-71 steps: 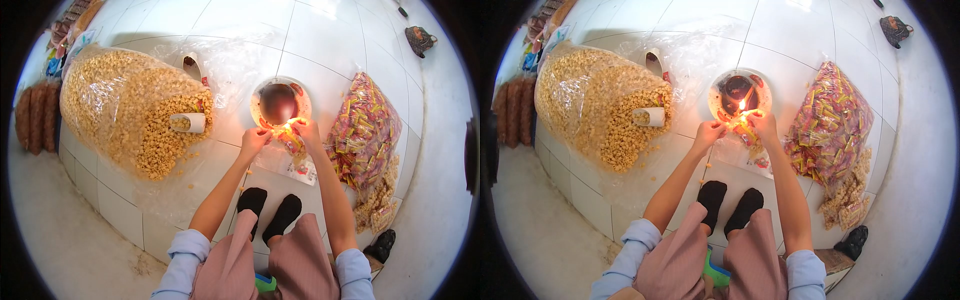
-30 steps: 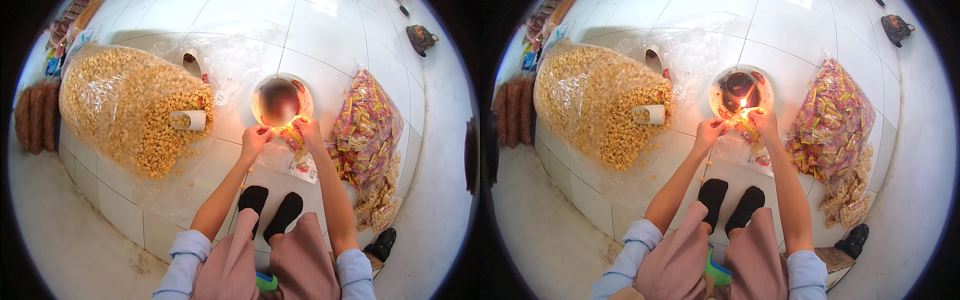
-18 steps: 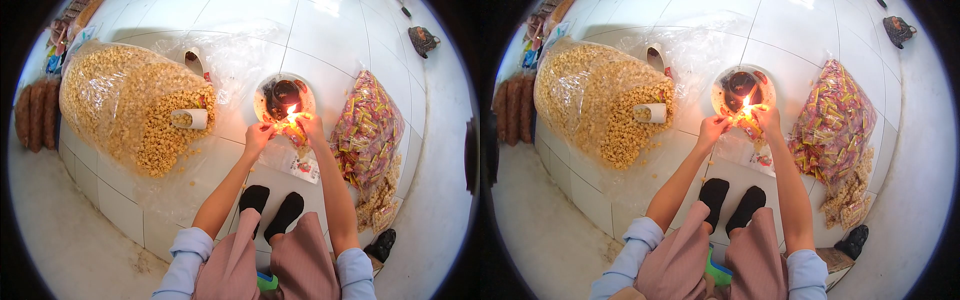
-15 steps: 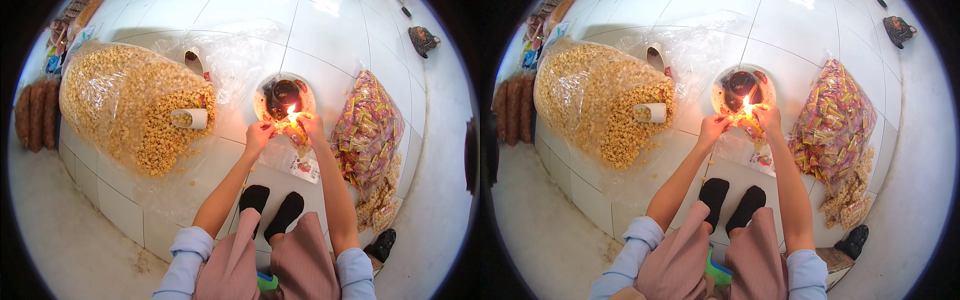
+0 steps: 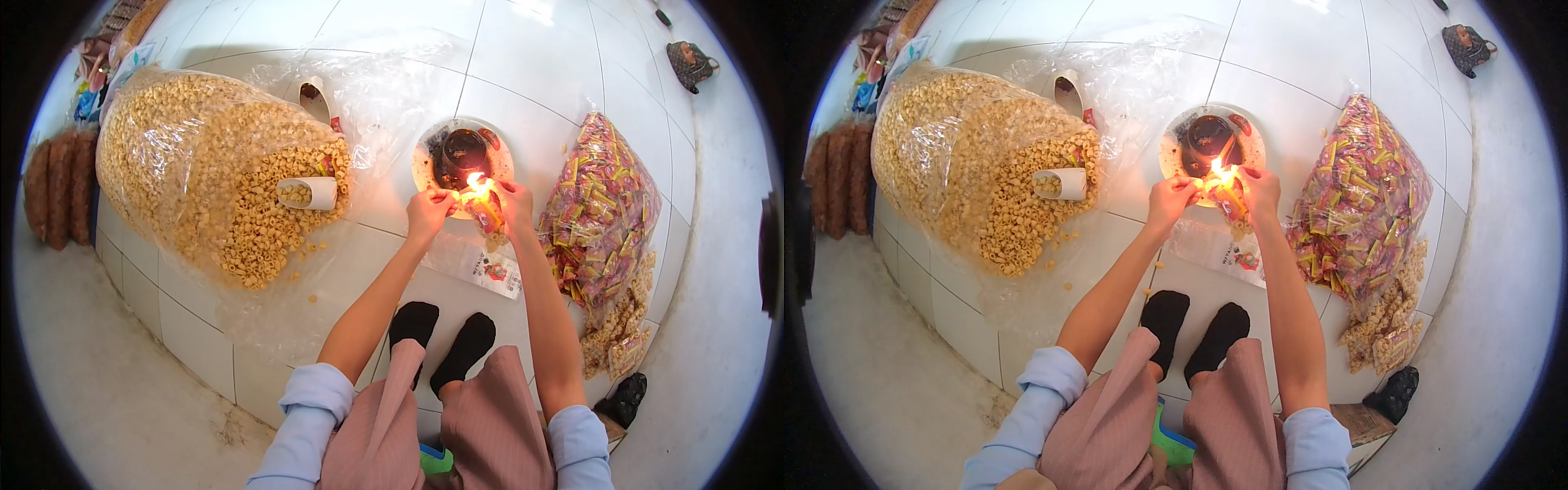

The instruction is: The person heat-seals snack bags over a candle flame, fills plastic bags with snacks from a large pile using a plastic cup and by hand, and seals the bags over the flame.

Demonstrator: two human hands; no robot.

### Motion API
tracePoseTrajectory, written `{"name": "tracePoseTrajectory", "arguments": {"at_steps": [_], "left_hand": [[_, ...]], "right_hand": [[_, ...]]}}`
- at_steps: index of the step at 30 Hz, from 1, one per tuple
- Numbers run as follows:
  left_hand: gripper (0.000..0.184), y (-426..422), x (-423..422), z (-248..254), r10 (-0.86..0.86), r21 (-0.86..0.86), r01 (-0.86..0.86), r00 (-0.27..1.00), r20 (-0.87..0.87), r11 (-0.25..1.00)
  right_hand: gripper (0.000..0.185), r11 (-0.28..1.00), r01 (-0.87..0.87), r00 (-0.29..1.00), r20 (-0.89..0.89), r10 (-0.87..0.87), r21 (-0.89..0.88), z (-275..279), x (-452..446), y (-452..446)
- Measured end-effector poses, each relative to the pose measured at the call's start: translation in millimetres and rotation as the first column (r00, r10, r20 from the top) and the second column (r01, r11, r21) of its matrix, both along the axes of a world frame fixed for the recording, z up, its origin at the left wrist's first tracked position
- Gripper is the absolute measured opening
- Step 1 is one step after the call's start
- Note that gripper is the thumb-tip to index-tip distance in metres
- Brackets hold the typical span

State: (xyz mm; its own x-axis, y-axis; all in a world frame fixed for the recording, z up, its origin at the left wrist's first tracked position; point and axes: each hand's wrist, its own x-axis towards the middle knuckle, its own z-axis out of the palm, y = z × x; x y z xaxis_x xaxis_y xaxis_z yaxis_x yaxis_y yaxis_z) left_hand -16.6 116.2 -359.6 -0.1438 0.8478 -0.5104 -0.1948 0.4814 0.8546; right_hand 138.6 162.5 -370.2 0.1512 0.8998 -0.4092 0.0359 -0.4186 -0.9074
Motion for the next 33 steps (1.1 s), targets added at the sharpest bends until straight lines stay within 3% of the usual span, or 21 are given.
{"name": "tracePoseTrajectory", "arguments": {"at_steps": [8,13,15,20,22,23,25,26,27,28,33], "left_hand": [[0.016,4.3,2.4,-9.0,0.040,0.022,-0.040,0.999,-0.009,0.999],[0.017,-2.8,-4.9,-11.9,0.076,0.046,-0.079,0.994,0.081,0.996],[0.017,-5.7,-8.0,-13.1,0.090,0.028,-0.092,0.993,0.073,0.995],[0.012,-23.3,-14.9,-9.3,0.157,0.070,-0.162,0.984,0.080,0.984],[0.011,-34.6,-22.4,8.8,-0.019,0.226,0.079,0.967,-0.255,0.971],[0.011,-40.1,-23.6,17.6,-0.019,0.229,0.080,0.967,-0.254,0.970],[0.011,-51.7,-24.4,36.2,-0.065,0.412,0.222,0.930,-0.361,0.884],[0.011,-54.5,-26.0,43.8,-0.070,0.410,0.223,0.931,-0.357,0.884],[0.011,-56.4,-27.9,50.7,-0.095,0.460,0.351,0.866,-0.491,0.816],[0.012,-58.0,-28.1,55.9,-0.101,0.485,0.478,0.781,-0.617,0.732],[0.012,-56.4,-26.9,69.5,-0.095,0.534,0.555,0.745,-0.660,0.638]], "right_hand": [[0.014,0.999,0.029,0.999,-0.038,-0.028,0.027,1.8,-1.3,-0.6],[0.013,0.999,-0.010,1.000,-0.008,0.010,0.052,1.2,-8.7,-4.9],[0.013,0.999,-0.037,0.997,0.073,0.038,-0.019,4.7,-12.0,-8.5],[0.014,0.999,-0.044,0.998,0.033,0.045,-0.031,7.5,-17.0,-33.0],[0.015,1.000,-0.022,1.000,-0.018,0.022,0.017,17.2,-14.5,-53.1],[0.017,0.997,-0.049,0.995,-0.083,0.054,0.060,26.4,-10.5,-65.2],[0.020,0.993,-0.073,0.986,-0.144,0.086,0.096,50.2,-6.2,-81.8],[0.024,0.916,-0.228,0.970,0.156,0.185,0.331,63.6,-4.6,-87.9],[0.027,0.764,-0.424,0.869,0.456,0.192,0.486,73.6,-2.5,-91.3],[0.030,0.714,-0.538,0.790,0.564,0.241,0.449,79.0,0.2,-92.7],[0.020,0.574,-0.648,0.713,0.663,0.226,0.501,67.5,1.1,-75.7]]}}
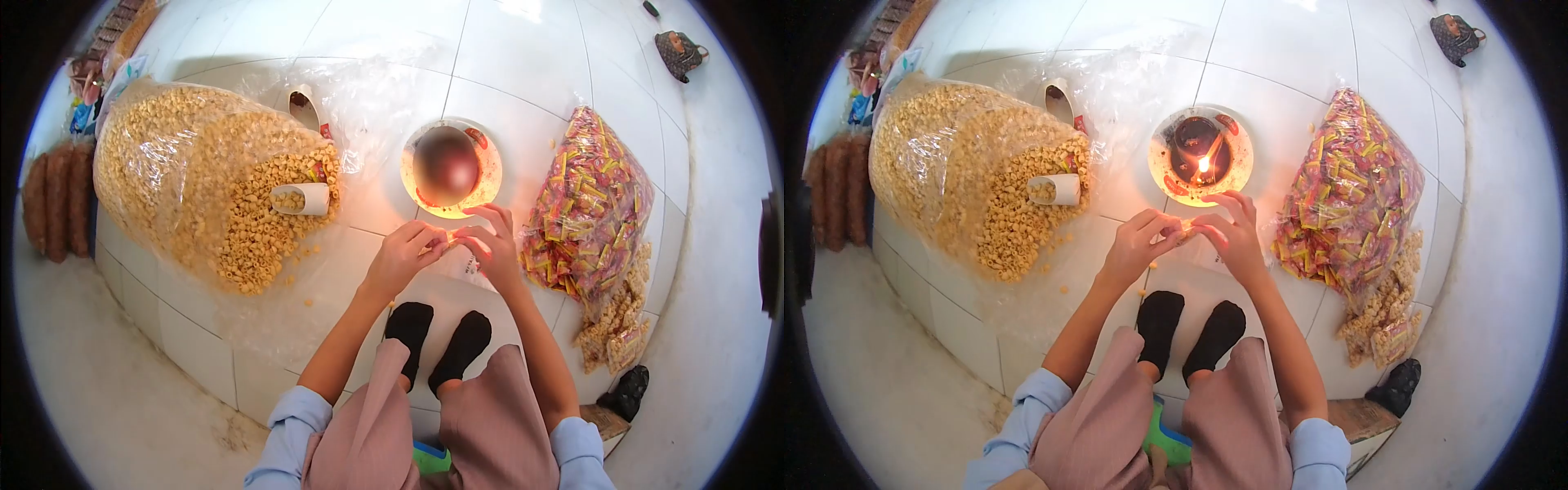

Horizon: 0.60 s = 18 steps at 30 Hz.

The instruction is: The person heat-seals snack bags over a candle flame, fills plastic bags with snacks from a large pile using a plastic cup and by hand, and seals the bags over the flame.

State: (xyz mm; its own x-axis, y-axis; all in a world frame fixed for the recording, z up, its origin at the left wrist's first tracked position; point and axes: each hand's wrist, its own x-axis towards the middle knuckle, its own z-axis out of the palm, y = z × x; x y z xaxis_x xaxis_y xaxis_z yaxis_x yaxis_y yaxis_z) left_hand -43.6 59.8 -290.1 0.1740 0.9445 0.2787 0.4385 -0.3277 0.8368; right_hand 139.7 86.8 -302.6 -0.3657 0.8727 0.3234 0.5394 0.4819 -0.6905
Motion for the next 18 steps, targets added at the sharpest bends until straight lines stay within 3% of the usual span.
{"name": "tracePoseTrajectory", "arguments": {"at_steps": [2,5,9,11,14,16,17,18], "left_hand": [[0.012,1.6,-0.6,1.7,0.001,0.018,0.000,1.000,-0.008,1.000],[0.012,0.3,1.4,2.1,0.041,-0.003,-0.041,0.999,0.015,0.999],[0.013,1.6,0.5,0.4,0.052,0.016,-0.052,0.999,-0.002,0.999],[0.013,2.9,2.8,1.8,0.030,0.064,-0.029,0.999,-0.020,0.998],[0.013,1.0,0.1,3.4,-0.001,-0.028,0.001,1.000,-0.001,1.000],[0.012,1.8,-1.9,-5.2,0.015,-0.132,0.004,0.990,0.138,0.991],[0.012,2.1,-2.1,-9.6,0.018,-0.133,0.001,0.990,0.142,0.991],[0.010,2.8,-2.8,-12.9,0.078,-0.244,-0.016,0.966,0.246,0.970]], "right_hand": [[0.017,0.999,-0.017,1.000,0.005,0.017,0.031,-7.1,7.8,7.3],[0.013,0.988,0.152,0.988,-0.017,-0.153,-0.029,-3.0,22.5,10.0],[0.011,0.962,0.252,0.957,-0.117,-0.264,-0.102,8.5,21.9,6.9],[0.010,1.000,0.013,0.996,-0.083,-0.014,-0.021,21.6,3.4,3.9],[0.012,0.995,-0.045,0.992,-0.119,0.033,-0.093,0.0,14.5,12.5],[0.012,0.990,0.007,0.992,-0.123,-0.025,-0.144,-11.2,26.3,12.8],[0.010,0.952,0.143,0.967,-0.167,-0.193,-0.272,-20.4,33.3,12.1],[0.008,0.878,0.265,0.913,-0.189,-0.361,-0.400,-19.4,35.1,12.0]]}}
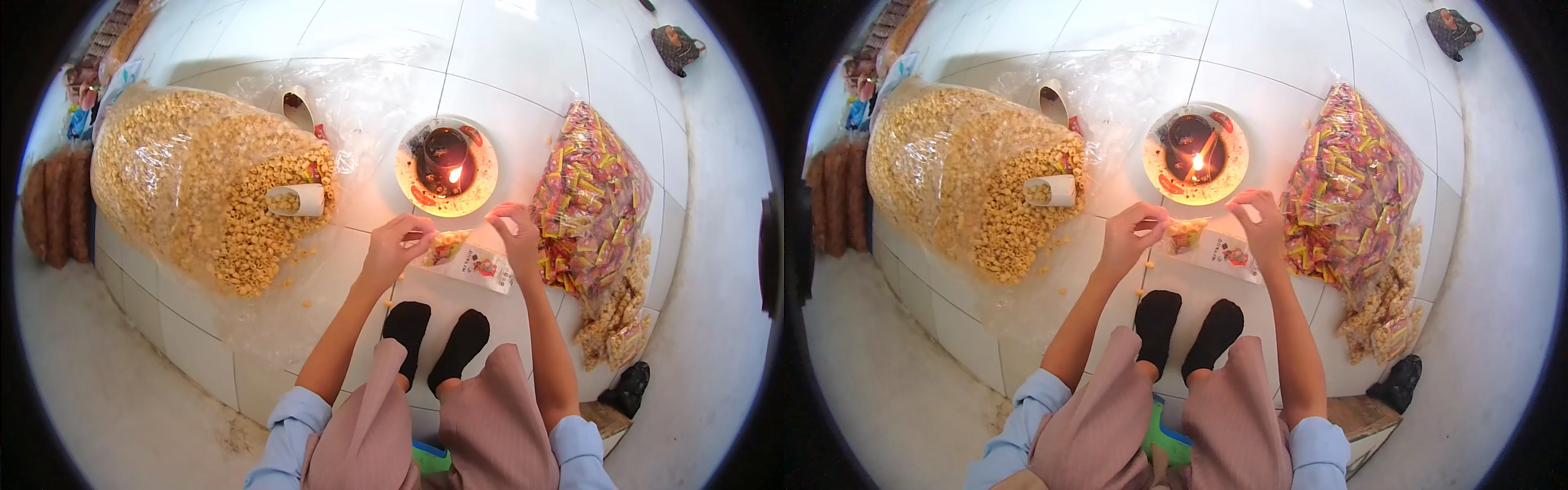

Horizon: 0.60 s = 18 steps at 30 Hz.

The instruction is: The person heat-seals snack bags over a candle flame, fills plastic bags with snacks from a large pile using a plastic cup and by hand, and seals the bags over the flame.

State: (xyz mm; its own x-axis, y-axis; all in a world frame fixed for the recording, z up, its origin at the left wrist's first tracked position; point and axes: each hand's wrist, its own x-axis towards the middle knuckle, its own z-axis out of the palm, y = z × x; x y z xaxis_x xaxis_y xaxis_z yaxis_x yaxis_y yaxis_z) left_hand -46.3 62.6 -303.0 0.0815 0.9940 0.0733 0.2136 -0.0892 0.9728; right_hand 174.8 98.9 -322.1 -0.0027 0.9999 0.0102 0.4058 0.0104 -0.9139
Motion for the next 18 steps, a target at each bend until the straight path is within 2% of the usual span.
{"name": "tracePoseTrajectory", "arguments": {"at_steps": [1,2,3,4,5,7,11,13,14,16,18], "left_hand": [[0.010,0.8,-0.8,-2.7,0.043,-0.114,-0.031,0.993,0.106,0.993],[0.010,2.0,-1.5,-6.6,0.045,-0.117,-0.033,0.993,0.108,0.993],[0.010,4.3,-2.0,-9.4,0.054,-0.211,-0.016,0.983,0.177,0.977],[0.011,7.4,-2.6,-12.1,0.068,-0.300,0.008,0.968,0.242,0.954],[0.011,9.3,-3.4,-15.5,0.071,-0.299,0.004,0.968,0.242,0.954],[0.013,14.5,-3.1,-24.3,0.066,-0.304,0.013,0.966,0.248,0.953],[0.013,25.3,-4.6,-35.8,0.039,-0.324,0.063,0.954,0.298,0.944],[0.015,29.5,-0.7,-36.4,0.074,-0.357,0.073,0.922,0.380,0.931],[0.015,29.2,2.7,-36.9,0.078,-0.359,0.069,0.922,0.380,0.931],[0.016,31.3,13.3,-32.9,0.273,-0.468,0.015,0.795,0.542,0.884],[0.016,29.5,22.6,-38.2,0.298,-0.497,-0.022,0.823,0.484,0.868]], "right_hand": [[0.011,1.000,-0.028,0.999,0.017,0.029,-0.007,1.2,2.0,-0.3],[0.011,0.999,-0.031,0.999,0.019,0.031,-0.009,1.5,1.9,-2.7],[0.014,0.988,-0.071,0.969,-0.243,0.037,-0.135,13.0,-5.9,-4.9],[0.018,0.961,-0.140,0.873,-0.488,0.005,-0.240,19.8,-13.3,-6.6],[0.018,0.960,-0.144,0.873,-0.488,0.009,-0.239,21.4,-20.7,-8.3],[0.021,0.914,-0.263,0.816,-0.577,0.040,-0.308,22.9,-30.5,-9.5],[0.022,0.898,-0.221,0.873,-0.488,0.007,-0.382,7.4,-32.8,-3.3],[0.019,0.917,-0.098,0.892,-0.442,-0.091,-0.387,4.3,-35.5,-2.3],[0.019,0.916,-0.101,0.893,-0.441,-0.089,-0.388,2.3,-37.3,-0.9],[0.017,0.931,0.016,0.897,-0.406,-0.175,-0.365,-2.1,-40.5,3.8],[0.018,0.925,0.029,0.889,-0.414,-0.197,-0.378,-8.7,-41.9,8.9]]}}
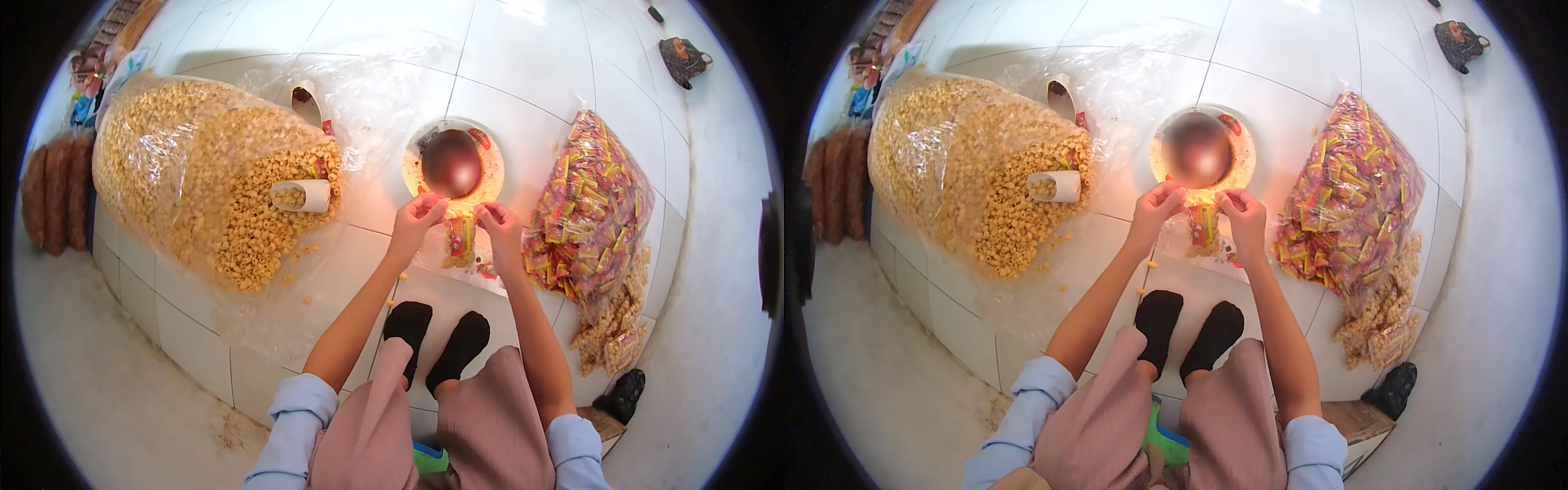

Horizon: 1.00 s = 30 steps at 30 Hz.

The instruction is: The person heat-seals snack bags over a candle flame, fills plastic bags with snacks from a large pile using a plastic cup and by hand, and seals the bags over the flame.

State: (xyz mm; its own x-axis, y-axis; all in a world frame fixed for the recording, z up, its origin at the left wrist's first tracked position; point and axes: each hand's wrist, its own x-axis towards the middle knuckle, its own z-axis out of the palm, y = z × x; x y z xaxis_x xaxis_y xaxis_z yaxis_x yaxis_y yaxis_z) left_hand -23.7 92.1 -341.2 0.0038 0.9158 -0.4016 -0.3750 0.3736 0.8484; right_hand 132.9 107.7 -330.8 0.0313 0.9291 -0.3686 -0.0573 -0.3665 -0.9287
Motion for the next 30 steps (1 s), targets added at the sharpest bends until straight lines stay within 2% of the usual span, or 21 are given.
{"name": "tracePoseTrajectory", "arguments": {"at_steps": [2,7,8,10,14,20,22,30], "left_hand": [[0.016,-2.5,3.7,-8.1,0.006,-0.033,-0.008,0.998,-0.058,0.999],[0.017,-2.8,5.9,-19.3,0.107,-0.033,-0.104,0.990,0.091,0.994],[0.017,-2.3,6.8,-20.3,0.107,-0.033,-0.104,0.990,0.091,0.994],[0.014,-0.3,7.6,-16.8,0.147,-0.156,-0.135,0.987,0.063,0.978],[0.013,1.8,10.0,-18.0,0.204,-0.177,-0.186,0.975,0.089,0.966],[0.014,8.0,11.7,-21.5,0.184,-0.169,-0.182,0.983,-0.008,0.969],[0.013,11.9,12.3,-22.5,0.189,-0.190,-0.193,0.981,-0.043,0.963],[0.013,19.0,14.1,-21.5,0.236,-0.193,-0.238,0.971,-0.032,0.952]], "right_hand": [[0.018,1.000,0.020,1.000,-0.010,-0.021,-0.013,-5.6,0.4,2.7],[0.019,0.999,-0.002,0.999,0.048,0.003,-0.033,-12.5,0.5,6.1],[0.019,0.999,-0.002,0.999,0.048,0.003,-0.033,-14.7,1.0,6.9],[0.018,1.000,-0.012,1.000,-0.001,0.012,-0.012,-19.0,1.2,9.7],[0.018,0.998,-0.044,0.999,0.026,0.046,-0.050,-20.6,3.3,15.3],[0.017,0.998,-0.043,0.998,0.053,0.045,-0.047,-27.5,5.3,25.0],[0.017,0.999,0.010,0.999,0.035,-0.008,-0.040,-29.4,4.0,28.1],[0.016,0.999,0.028,0.999,0.046,-0.027,-0.035,-30.3,2.7,37.1]]}}
